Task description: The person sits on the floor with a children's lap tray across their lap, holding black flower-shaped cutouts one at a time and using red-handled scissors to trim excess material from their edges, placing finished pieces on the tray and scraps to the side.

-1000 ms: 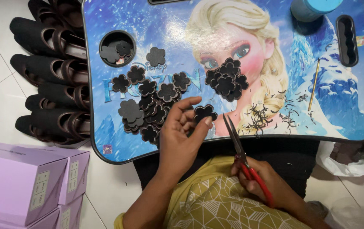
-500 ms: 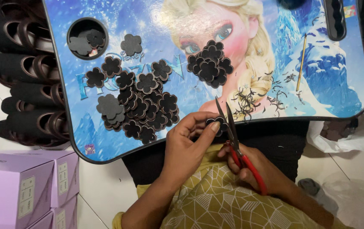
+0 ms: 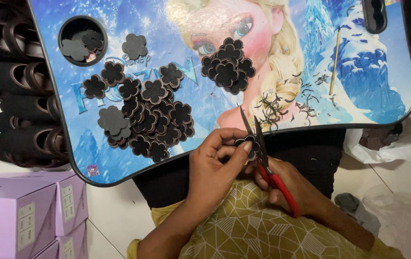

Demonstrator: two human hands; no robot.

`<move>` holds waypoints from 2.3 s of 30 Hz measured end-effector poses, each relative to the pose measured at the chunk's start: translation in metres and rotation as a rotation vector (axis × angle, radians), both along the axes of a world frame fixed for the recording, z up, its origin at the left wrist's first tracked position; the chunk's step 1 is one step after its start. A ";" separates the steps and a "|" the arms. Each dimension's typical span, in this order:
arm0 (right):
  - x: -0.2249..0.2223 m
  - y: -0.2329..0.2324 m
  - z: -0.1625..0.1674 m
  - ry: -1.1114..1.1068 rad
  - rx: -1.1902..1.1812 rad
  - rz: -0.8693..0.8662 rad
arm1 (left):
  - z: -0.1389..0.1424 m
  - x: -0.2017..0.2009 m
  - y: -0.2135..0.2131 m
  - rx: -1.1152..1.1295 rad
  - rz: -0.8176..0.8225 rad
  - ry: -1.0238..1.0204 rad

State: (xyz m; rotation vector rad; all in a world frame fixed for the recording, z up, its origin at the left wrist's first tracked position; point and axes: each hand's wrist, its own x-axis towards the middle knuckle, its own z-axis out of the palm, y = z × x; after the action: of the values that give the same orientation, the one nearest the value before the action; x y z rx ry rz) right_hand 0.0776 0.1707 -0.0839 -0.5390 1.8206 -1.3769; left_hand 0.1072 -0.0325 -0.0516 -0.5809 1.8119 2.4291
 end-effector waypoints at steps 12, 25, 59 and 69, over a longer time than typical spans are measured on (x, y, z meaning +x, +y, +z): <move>-0.007 0.005 0.000 -0.016 0.035 0.032 | -0.007 -0.003 0.007 -0.071 0.011 0.012; -0.007 0.010 -0.003 -0.025 0.035 0.009 | -0.008 -0.005 0.002 -0.059 -0.015 0.000; -0.004 0.005 -0.001 -0.063 0.036 0.005 | -0.009 -0.004 -0.003 -0.019 0.017 0.017; -0.005 0.004 0.002 0.001 0.049 0.050 | -0.012 -0.004 0.000 0.073 0.027 0.101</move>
State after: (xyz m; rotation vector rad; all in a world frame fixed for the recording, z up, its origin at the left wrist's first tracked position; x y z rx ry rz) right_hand 0.0727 0.1743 -0.0816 -0.5566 1.8249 -1.2956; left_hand 0.1034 -0.0321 -0.0639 -0.4884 1.7530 2.5744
